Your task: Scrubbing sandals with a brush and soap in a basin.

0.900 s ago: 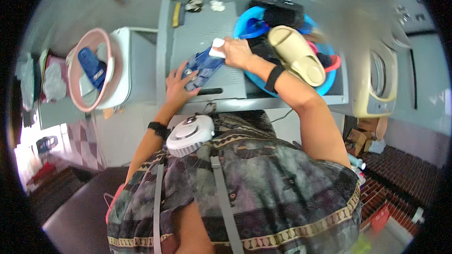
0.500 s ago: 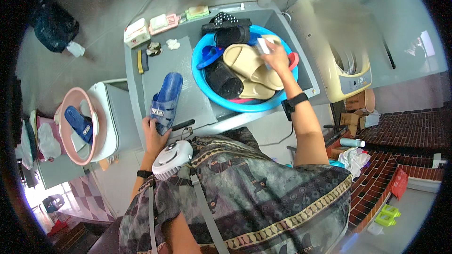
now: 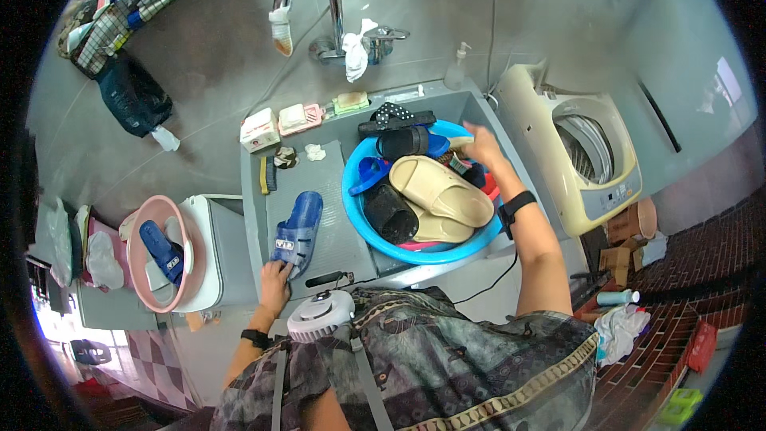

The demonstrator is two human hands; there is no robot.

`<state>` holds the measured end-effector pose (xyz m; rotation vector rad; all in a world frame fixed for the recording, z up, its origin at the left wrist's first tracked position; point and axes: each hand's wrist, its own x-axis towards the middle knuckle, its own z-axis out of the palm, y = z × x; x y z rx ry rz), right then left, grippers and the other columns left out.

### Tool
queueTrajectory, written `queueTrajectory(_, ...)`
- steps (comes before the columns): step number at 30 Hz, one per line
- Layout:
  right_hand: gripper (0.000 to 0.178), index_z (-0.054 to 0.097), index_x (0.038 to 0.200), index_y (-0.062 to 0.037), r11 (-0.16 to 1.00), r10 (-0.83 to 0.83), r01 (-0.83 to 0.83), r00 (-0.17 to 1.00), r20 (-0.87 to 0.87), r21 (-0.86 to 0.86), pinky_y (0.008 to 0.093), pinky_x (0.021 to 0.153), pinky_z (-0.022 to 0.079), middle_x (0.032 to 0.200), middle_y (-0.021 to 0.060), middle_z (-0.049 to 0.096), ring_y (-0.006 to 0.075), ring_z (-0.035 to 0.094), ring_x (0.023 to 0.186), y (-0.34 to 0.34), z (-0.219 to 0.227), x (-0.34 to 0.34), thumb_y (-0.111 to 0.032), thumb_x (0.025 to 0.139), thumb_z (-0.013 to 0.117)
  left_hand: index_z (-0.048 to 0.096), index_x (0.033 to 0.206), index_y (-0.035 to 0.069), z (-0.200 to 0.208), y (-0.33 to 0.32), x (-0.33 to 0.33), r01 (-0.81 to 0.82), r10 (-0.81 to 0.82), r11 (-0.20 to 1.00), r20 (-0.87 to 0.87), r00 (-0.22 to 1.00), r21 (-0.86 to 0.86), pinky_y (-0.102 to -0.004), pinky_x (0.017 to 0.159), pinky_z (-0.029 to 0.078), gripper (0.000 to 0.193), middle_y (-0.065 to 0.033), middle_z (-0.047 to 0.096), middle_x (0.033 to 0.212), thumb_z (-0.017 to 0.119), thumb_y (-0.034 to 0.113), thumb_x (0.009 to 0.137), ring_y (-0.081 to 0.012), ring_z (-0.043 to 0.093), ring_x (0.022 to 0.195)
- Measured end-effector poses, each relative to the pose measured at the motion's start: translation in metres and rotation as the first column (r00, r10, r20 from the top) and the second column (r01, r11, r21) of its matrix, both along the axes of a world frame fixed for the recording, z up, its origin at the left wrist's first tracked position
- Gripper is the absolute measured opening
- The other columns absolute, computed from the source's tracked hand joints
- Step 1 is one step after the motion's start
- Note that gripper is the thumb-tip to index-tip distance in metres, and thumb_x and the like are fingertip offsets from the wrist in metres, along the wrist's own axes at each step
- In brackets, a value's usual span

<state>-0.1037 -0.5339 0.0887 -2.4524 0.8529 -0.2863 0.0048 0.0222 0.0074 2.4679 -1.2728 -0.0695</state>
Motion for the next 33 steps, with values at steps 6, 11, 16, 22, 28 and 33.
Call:
queueTrajectory(6,0.065,0.044,0.128,-0.0176,0.891,0.329,-0.199,0.903,0.277,-0.408,0.0372,0.093,0.039,0.109,0.0210,0.051,0.0373,0.049,0.105,0.032,0.117,0.097,-0.006,0.065,0.057,0.060,0.089,-0.001,0.102,-0.075,0.048,-0.252,0.206,0.914,-0.171,0.964,-0.317,-0.0362,0.072,0.045,0.023,-0.0164,0.061,0.080,0.064,0.002,0.066,-0.0292,0.058,0.077)
queueTrajectory(11,0.040,0.059,0.111,-0.0143,0.612,0.468,-0.328,0.884,-0.005,-0.720,0.0430,0.081,0.044,0.104,0.0202,0.055,0.0343,0.055,0.094,0.028,0.142,0.177,-0.007,0.071,0.057,0.063,0.087,-0.003,0.166,-0.140,0.141,-0.355,0.174,0.899,-0.535,0.827,-0.256,-0.0312,0.063,0.046,0.029,-0.0108,0.063,0.074,0.073,0.006,0.062,-0.0183,0.059,0.068)
queueTrajectory(16,0.020,0.067,0.083,-0.0079,0.514,0.609,-0.354,0.792,0.042,-0.781,0.0418,0.063,0.049,0.073,0.0176,0.060,0.0329,0.061,0.068,0.001,0.141,0.205,-0.017,0.085,0.050,0.063,0.089,-0.006,0.230,-0.208,0.144,-0.283,0.103,0.947,-0.688,0.718,-0.153,-0.0271,0.063,0.047,0.031,-0.0082,0.063,0.076,0.074,-0.001,0.061,-0.0150,0.059,0.068)
queueTrajectory(22,0.018,0.065,0.076,-0.0043,0.425,0.702,-0.481,0.710,-0.055,-0.767,0.0428,0.059,0.047,0.066,0.0197,0.058,0.0343,0.059,0.063,-0.001,0.155,0.218,-0.018,0.082,0.056,0.061,0.092,-0.007,0.219,-0.239,0.164,-0.207,0.031,0.962,-0.679,0.734,-0.179,-0.0274,0.066,0.047,0.033,-0.0098,0.064,0.080,0.073,-0.004,0.061,-0.0158,0.060,0.072)
queueTrajectory(28,0.017,0.068,0.090,-0.0152,0.503,0.678,-0.470,0.735,-0.006,-0.725,0.0403,0.063,0.049,0.068,0.0171,0.060,0.0330,0.060,0.066,-0.004,0.154,0.221,-0.011,0.077,0.058,0.062,0.087,-0.005,0.196,-0.255,0.173,-0.150,-0.013,0.967,-0.632,0.775,-0.204,-0.0303,0.062,0.047,0.030,-0.0105,0.064,0.077,0.074,-0.004,0.059,-0.0178,0.059,0.070)
queueTrajectory(33,0.034,0.065,0.103,-0.0180,0.584,0.586,-0.368,0.808,0.062,-0.724,0.0407,0.078,0.045,0.092,0.0180,0.061,0.0332,0.058,0.087,0.012,0.154,0.212,-0.007,0.072,0.058,0.062,0.086,-0.003,0.189,-0.253,0.177,-0.112,0.011,0.981,-0.530,0.848,-0.159,-0.0317,0.063,0.046,0.031,-0.0118,0.064,0.077,0.076,0.001,0.058,-0.0198,0.060,0.070)
